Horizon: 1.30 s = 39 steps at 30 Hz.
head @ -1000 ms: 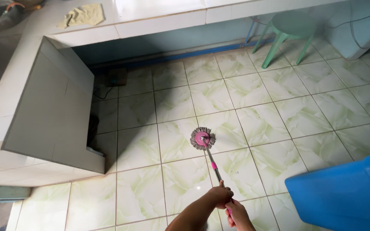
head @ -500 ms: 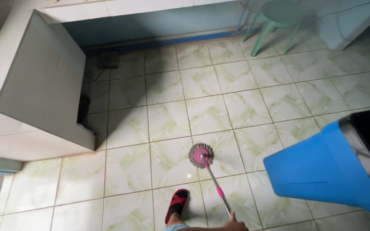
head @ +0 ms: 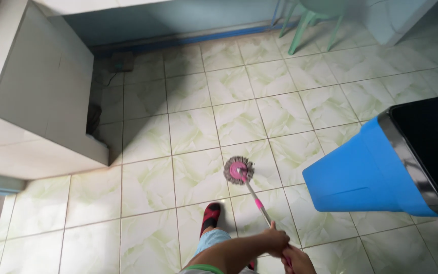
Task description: Mopping the tiled floor of a water production facility near storage tanks and filling equipment.
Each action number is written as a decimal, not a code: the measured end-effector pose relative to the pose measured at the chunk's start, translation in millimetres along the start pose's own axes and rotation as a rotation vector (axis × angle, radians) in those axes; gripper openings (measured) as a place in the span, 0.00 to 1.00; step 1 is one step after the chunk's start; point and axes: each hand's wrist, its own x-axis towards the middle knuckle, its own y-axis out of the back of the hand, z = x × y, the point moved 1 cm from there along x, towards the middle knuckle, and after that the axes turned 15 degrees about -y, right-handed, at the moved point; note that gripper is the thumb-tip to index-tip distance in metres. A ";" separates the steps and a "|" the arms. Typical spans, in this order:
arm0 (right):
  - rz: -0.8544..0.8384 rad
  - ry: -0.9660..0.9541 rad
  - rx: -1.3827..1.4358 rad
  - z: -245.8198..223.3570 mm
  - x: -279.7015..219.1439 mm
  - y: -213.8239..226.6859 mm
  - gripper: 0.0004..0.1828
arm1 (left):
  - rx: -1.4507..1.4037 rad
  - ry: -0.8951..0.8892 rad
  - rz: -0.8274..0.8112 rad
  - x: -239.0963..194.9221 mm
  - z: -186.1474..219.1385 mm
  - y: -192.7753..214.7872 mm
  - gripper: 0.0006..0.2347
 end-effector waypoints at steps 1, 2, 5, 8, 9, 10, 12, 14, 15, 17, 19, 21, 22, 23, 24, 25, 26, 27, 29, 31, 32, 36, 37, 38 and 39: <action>0.000 -0.011 -0.013 -38.3 -1.4 -25.5 0.10 | 0.025 0.003 0.018 -4.6 -14.0 9.9 0.24; 0.001 -0.028 -0.019 -53.4 3.2 -38.5 0.10 | 0.007 0.008 0.018 -2.3 -43.2 5.1 0.24; -0.002 0.135 -0.085 -98.9 13.2 -78.6 0.15 | 0.119 -0.060 0.169 -3.2 -113.6 2.0 0.19; 0.002 0.079 -0.095 -164.8 6.0 -131.7 0.13 | 0.135 -0.042 0.132 -32.5 -154.7 54.2 0.20; 0.012 0.065 -0.109 -187.5 -4.1 -151.7 0.11 | 0.055 0.020 0.181 -49.7 -159.3 78.8 0.22; 0.022 0.064 -0.131 -221.8 -10.1 -171.8 0.09 | -0.015 0.085 0.238 -63.2 -172.9 112.9 0.23; 0.028 0.044 -0.145 -256.5 12.3 -190.4 0.09 | -0.052 0.098 0.263 -80.7 -193.9 150.8 0.22; 0.028 0.030 -0.154 -290.5 27.7 -211.4 0.09 | -0.080 0.114 0.283 -93.7 -222.2 179.0 0.21; 0.024 0.004 -0.138 -307.7 31.9 -222.1 0.07 | -0.084 0.131 0.309 -96.7 -239.4 188.4 0.20; 0.023 -0.027 -0.123 -341.7 38.7 -240.9 0.06 | -0.095 0.147 0.335 -100.3 -269.8 209.4 0.19; 0.044 -0.043 -0.118 -368.6 45.0 -255.7 0.07 | -0.037 0.142 0.324 -101.5 -293.7 226.5 0.17; 0.021 -0.051 -0.090 -387.5 54.9 -257.8 0.08 | -0.062 0.152 0.339 -95.2 -318.4 234.9 0.18; -0.003 -0.052 -0.072 -393.6 57.2 -256.8 0.08 | -0.082 0.169 0.364 -91.5 -326.3 236.4 0.18; 0.002 -0.063 -0.067 -394.2 58.3 -251.3 0.08 | -0.093 0.166 0.358 -88.2 -321.0 238.2 0.18; -0.036 -0.051 -0.014 -396.6 59.3 -246.2 0.07 | -0.104 0.183 0.370 -85.0 -316.8 242.2 0.18; -0.074 -0.038 0.040 -398.0 58.5 -240.5 0.07 | -0.116 0.201 0.381 -82.1 -310.5 246.1 0.19; -0.070 -0.033 0.043 -394.8 54.1 -233.1 0.07 | -0.112 0.195 0.382 -75.0 -304.6 246.7 0.19; -0.082 -0.045 0.070 -390.2 48.1 -225.1 0.07 | -0.070 0.178 0.346 -67.8 -296.3 246.7 0.17; -0.089 -0.045 0.099 -373.5 38.3 -198.6 0.08 | -0.020 0.152 0.317 -48.4 -274.2 238.6 0.17; -0.148 -0.013 0.145 -347.3 30.8 -163.8 0.08 | 0.014 0.105 0.298 -27.2 -245.3 220.8 0.18; -0.149 -0.001 0.144 -335.2 19.2 -150.8 0.08 | 0.025 0.103 0.303 -20.2 -226.7 215.2 0.18; -0.086 -0.053 0.219 -279.3 -27.6 -94.8 0.12 | -0.015 0.038 0.263 17.0 -150.2 178.6 0.17; -0.058 -0.076 0.228 -264.3 -38.3 -81.0 0.12 | -0.019 0.017 0.227 28.0 -132.3 166.5 0.17; -0.065 -0.064 0.230 -250.7 -46.7 -69.9 0.12 | -0.004 0.017 0.227 29.5 -113.3 163.8 0.17; -0.058 -0.073 0.256 -237.2 -54.5 -58.9 0.12 | -0.016 0.004 0.201 31.2 -94.7 160.8 0.17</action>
